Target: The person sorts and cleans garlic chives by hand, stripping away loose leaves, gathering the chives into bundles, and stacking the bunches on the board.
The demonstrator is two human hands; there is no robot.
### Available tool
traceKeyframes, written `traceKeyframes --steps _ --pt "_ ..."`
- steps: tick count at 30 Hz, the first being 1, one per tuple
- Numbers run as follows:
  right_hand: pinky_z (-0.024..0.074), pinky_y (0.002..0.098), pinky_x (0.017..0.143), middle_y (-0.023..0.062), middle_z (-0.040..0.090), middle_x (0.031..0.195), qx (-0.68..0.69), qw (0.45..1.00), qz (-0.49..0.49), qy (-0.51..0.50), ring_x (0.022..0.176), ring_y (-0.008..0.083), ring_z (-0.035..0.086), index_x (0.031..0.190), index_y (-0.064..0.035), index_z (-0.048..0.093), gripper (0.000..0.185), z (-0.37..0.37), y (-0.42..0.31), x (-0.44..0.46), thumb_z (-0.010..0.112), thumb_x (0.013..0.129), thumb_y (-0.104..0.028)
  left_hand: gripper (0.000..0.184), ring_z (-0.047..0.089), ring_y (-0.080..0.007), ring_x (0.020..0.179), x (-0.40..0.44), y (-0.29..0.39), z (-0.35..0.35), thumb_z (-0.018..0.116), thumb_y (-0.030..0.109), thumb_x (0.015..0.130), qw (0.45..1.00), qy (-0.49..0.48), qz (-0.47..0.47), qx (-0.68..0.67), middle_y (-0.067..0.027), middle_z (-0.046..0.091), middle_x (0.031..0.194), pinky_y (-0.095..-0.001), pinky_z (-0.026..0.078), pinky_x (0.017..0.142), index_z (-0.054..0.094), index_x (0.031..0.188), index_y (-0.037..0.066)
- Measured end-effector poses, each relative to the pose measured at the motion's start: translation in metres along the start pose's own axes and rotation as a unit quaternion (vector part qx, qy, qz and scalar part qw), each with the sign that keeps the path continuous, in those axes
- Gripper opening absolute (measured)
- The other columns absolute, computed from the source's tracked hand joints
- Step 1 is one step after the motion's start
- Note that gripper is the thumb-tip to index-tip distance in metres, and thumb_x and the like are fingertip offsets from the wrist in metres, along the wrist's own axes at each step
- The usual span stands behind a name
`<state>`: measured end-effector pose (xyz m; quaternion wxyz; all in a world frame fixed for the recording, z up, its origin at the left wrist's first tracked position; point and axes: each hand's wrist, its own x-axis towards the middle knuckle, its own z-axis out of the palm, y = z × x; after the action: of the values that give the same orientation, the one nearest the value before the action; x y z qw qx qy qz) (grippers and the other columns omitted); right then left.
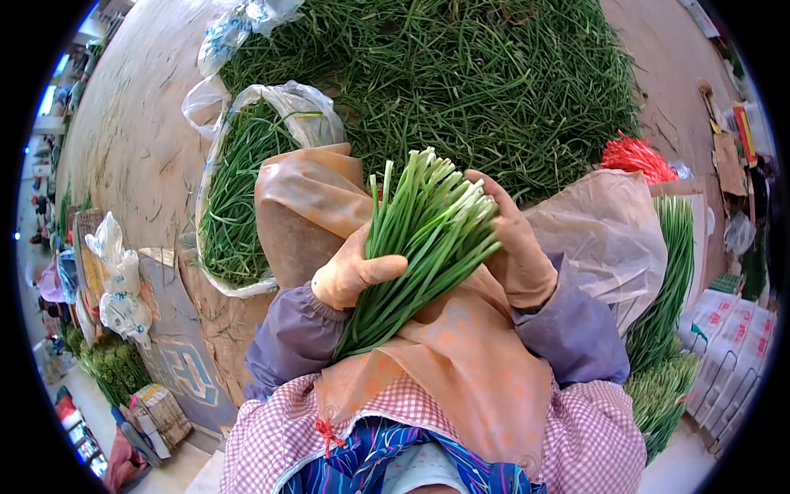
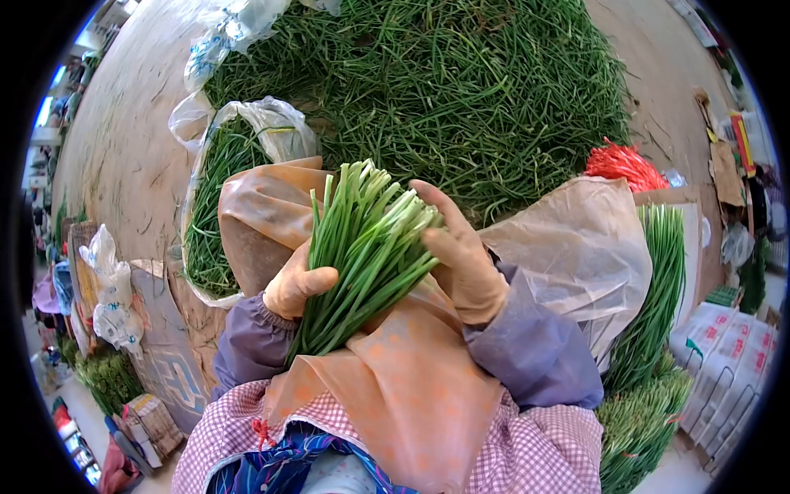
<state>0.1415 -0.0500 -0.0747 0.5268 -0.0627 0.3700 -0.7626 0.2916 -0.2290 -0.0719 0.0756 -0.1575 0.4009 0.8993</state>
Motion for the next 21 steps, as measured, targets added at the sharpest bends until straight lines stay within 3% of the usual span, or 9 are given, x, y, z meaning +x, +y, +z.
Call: traceKeyframes --steps 2,5,7,9,12,14,15,18,21 --pt "0.0451 0.0295 0.096 0.0064 0.057 0.122 -0.055 0.997 -0.025 0.045 0.110 0.0140 0.056 0.138 -0.0058 0.041 0.059 0.006 0.006 0.012 0.068 0.090 -0.027 0.083 0.050 -0.0181 0.120 0.002 0.004 0.013 0.082 0.026 0.076 0.995 0.013 0.055 0.079 -0.0086 0.053 0.131 -0.0329 0.039 0.103 0.037 0.140 0.000" --pt "0.0472 0.0248 0.090 0.0017 0.061 0.110 -0.060 0.995 -0.056 0.060 0.100 0.0084 0.057 0.127 -0.0043 0.052 0.041 0.016 0.014 0.021 0.064 0.093 -0.023 0.075 0.051 -0.0179 0.119 -0.001 0.012 0.013 0.079 0.021 0.078 0.990 0.026 0.012 0.142 -0.0091 0.054 0.130 -0.0326 0.040 0.102 0.040 0.138 0.000" --pt "0.0477 0.0243 0.089 0.0014 0.062 0.108 -0.030 0.998 -0.046 0.039 0.097 0.0084 0.058 0.127 -0.0037 0.052 0.040 0.018 0.010 0.023 0.062 0.094 -0.023 0.053 0.061 -0.0194 0.106 -0.005 0.004 0.000 0.067 0.012 0.085 0.995 0.083 -0.050 -0.004 -0.0104 0.061 0.120 -0.0325 0.048 0.094 0.047 0.133 0.000" --pt "0.0520 0.0246 0.082 0.0027 0.064 0.106 -0.024 0.997 -0.054 0.050 0.092 0.0101 0.061 0.123 -0.0027 0.056 0.036 0.013 0.007 0.021 0.060 0.096 -0.025 0.048 0.063 -0.0215 0.102 -0.007 -0.002 -0.004 0.061 0.013 0.087 0.985 0.080 -0.069 -0.140 -0.0121 0.062 0.118 -0.0340 0.051 0.091 0.048 0.132 -0.001" --pt "0.0556 0.0257 0.075 0.0071 0.065 0.108 -0.078 0.991 -0.094 0.049 0.092 0.0135 0.064 0.123 -0.0028 0.058 0.034 -0.011 -0.001 0.017 0.056 0.097 -0.026 0.047 0.064 -0.0231 0.102 -0.005 -0.006 -0.009 0.058 0.015 0.089 0.979 0.072 -0.090 -0.166 -0.0139 0.062 0.119 -0.0353 0.052 0.091 0.048 0.132 -0.001" --pt "0.0522 0.0345 0.086 0.0103 0.065 0.111 -0.167 0.967 -0.170 0.093 0.102 0.0193 0.062 0.124 -0.0025 0.056 0.041 -0.013 -0.015 0.009 0.059 0.095 -0.031 0.047 0.064 -0.0231 0.101 -0.003 -0.008 -0.007 0.057 0.016 0.089 0.974 0.074 -0.095 -0.191 -0.0142 0.062 0.119 -0.0351 0.053 0.090 0.047 0.132 -0.002" --pt "0.0516 0.0369 0.087 0.0100 0.065 0.111 -0.221 0.941 -0.225 0.122 0.104 0.0206 0.061 0.122 -0.0025 0.058 0.040 -0.011 -0.022 0.007 0.062 0.093 -0.030 0.047 0.064 -0.0232 0.100 -0.002 -0.008 -0.006 0.057 0.016 0.089 0.972 0.075 -0.098 -0.202 -0.0144 0.062 0.119 -0.0351 0.053 0.090 0.047 0.132 -0.002" --pt "0.0493 0.0367 0.088 0.0081 0.065 0.107 -0.498 0.793 -0.350 -0.010 0.100 0.0230 0.061 0.109 -0.0070 0.066 0.026 0.004 -0.048 0.004 0.070 0.085 -0.017 0.046 0.065 -0.0233 0.100 0.000 -0.007 -0.005 0.057 0.016 0.089 0.968 0.062 -0.103 -0.218 -0.0147 0.063 0.118 -0.0352 0.053 0.090 0.049 0.131 -0.002" --pt "0.0501 0.0425 0.085 0.0111 0.064 0.105 -0.757 0.519 -0.379 -0.119 0.101 0.0321 0.061 0.103 -0.0061 0.066 0.029 0.016 -0.063 0.014 0.074 0.077 -0.017 0.044 0.065 -0.0235 0.100 0.001 -0.006 -0.002 0.057 0.016 0.090 0.969 0.072 -0.100 -0.212 -0.0148 0.064 0.117 -0.0354 0.053 0.090 0.050 0.129 -0.002"
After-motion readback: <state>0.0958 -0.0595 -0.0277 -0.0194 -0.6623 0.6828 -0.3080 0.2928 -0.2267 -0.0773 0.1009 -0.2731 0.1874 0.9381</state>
